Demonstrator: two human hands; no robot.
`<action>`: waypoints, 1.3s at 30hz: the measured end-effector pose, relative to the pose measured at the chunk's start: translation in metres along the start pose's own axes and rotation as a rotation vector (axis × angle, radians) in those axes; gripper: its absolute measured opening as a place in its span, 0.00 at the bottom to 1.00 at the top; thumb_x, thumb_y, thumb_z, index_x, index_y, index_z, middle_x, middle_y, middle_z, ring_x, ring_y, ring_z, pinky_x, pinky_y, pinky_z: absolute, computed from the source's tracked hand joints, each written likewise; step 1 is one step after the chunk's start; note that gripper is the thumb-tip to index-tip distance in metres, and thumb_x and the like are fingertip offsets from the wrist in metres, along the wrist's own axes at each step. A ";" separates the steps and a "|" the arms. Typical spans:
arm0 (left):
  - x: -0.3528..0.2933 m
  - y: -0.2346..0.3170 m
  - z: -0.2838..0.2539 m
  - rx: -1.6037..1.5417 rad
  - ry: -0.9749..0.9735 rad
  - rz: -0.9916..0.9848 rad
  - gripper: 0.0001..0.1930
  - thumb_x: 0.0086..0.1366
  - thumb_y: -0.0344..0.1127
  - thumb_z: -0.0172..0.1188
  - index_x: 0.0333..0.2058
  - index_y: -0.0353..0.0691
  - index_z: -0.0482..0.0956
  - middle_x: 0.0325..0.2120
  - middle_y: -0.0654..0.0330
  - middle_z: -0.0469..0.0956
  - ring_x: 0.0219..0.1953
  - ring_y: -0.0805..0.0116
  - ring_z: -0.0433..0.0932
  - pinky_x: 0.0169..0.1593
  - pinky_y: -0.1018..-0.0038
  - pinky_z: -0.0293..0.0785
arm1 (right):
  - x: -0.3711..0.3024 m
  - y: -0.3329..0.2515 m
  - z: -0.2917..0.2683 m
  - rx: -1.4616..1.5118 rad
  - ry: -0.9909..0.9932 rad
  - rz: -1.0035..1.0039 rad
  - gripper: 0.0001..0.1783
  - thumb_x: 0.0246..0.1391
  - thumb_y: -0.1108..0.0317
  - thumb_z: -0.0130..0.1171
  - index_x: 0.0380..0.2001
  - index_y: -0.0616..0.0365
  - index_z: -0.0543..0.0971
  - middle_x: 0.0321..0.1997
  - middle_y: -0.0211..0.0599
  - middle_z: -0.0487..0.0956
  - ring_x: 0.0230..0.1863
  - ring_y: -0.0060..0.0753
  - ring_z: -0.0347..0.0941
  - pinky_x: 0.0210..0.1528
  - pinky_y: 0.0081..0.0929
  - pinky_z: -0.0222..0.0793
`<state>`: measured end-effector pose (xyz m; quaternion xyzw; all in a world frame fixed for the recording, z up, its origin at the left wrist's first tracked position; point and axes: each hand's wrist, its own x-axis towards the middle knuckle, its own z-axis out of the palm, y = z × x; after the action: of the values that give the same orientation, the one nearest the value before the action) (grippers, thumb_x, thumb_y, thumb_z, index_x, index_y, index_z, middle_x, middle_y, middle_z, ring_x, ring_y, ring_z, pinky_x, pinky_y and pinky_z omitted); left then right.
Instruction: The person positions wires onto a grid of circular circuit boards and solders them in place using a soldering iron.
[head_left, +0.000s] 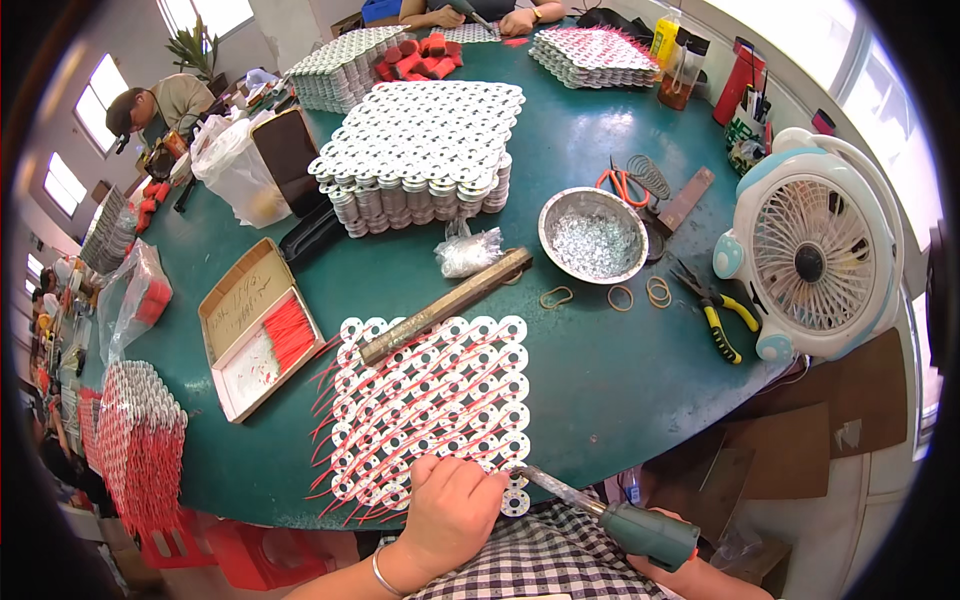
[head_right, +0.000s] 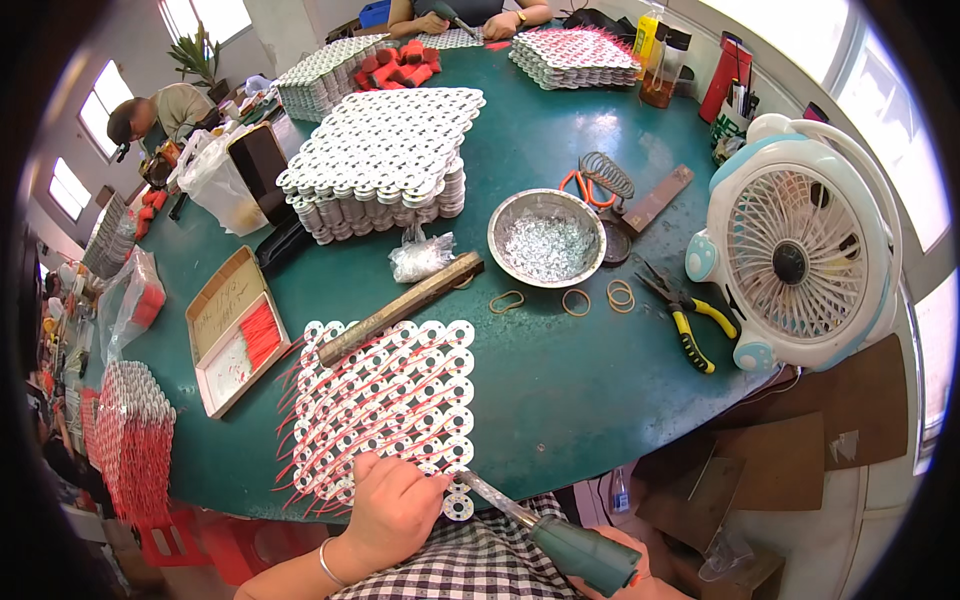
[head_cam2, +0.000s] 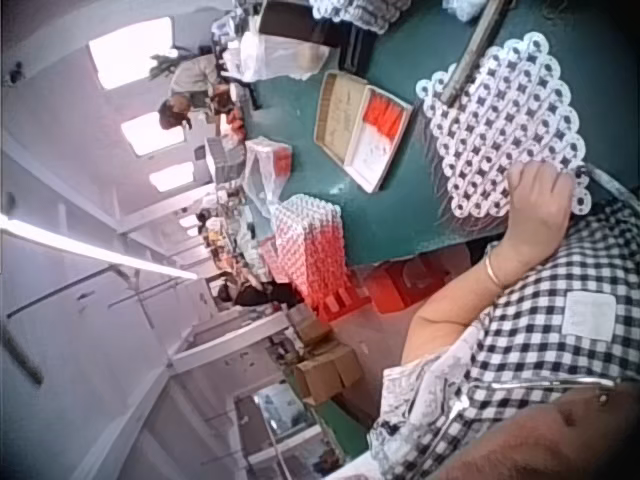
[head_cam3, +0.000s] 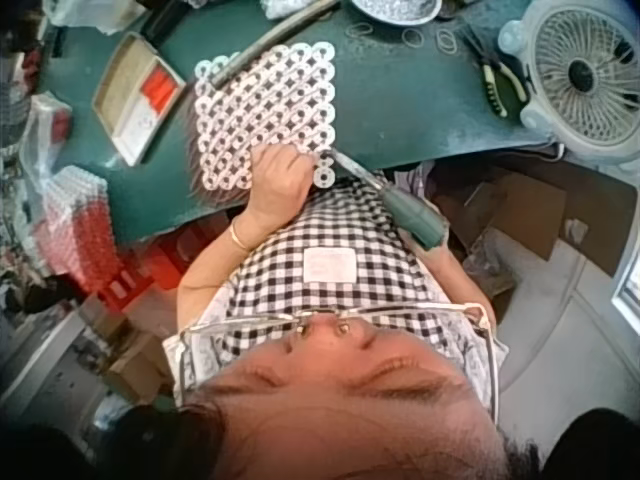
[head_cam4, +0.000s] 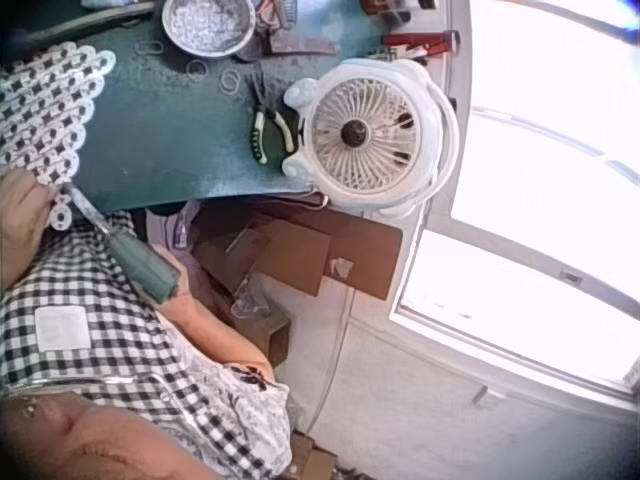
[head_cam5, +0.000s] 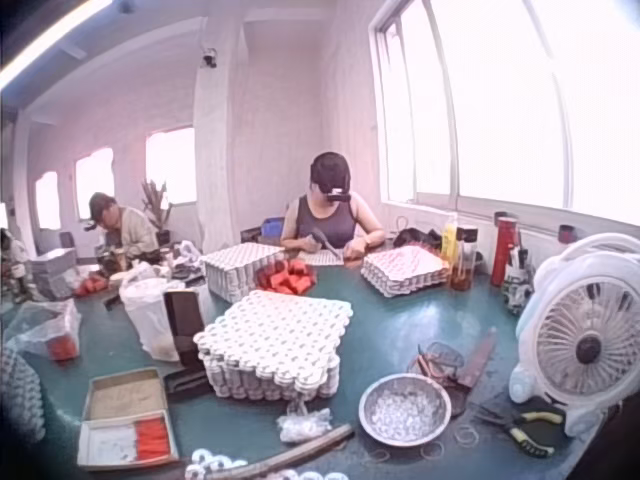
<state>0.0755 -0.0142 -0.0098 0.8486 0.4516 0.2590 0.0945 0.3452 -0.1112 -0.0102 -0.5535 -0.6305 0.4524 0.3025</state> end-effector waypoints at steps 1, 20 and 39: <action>0.001 0.001 -0.001 0.000 -0.002 -0.001 0.09 0.44 0.27 0.63 0.28 0.45 0.78 0.18 0.67 0.64 0.24 0.68 0.66 0.35 0.69 0.56 | 0.003 -0.003 -0.001 0.001 -0.001 0.001 0.15 0.40 0.71 0.62 0.36 0.57 0.77 0.33 0.35 0.78 0.35 0.36 0.73 0.42 0.32 0.67; -0.001 0.004 -0.002 -0.021 0.020 0.044 0.07 0.46 0.30 0.63 0.27 0.46 0.80 0.19 0.68 0.66 0.25 0.70 0.67 0.35 0.70 0.59 | -0.022 0.011 -0.009 0.200 -0.030 0.134 0.14 0.44 0.75 0.53 0.37 0.65 0.74 0.27 0.38 0.78 0.29 0.30 0.74 0.34 0.27 0.70; 0.002 0.005 -0.002 -0.067 -0.092 0.040 0.04 0.51 0.30 0.58 0.27 0.44 0.79 0.19 0.66 0.64 0.26 0.68 0.66 0.36 0.70 0.58 | -0.010 -0.006 -0.007 0.124 0.016 0.062 0.19 0.41 0.69 0.63 0.41 0.58 0.77 0.35 0.35 0.79 0.38 0.36 0.75 0.46 0.29 0.69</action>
<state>0.0791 -0.0153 -0.0049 0.8647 0.4209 0.2367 0.1384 0.3510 -0.1192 -0.0002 -0.5565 -0.5815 0.4953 0.3269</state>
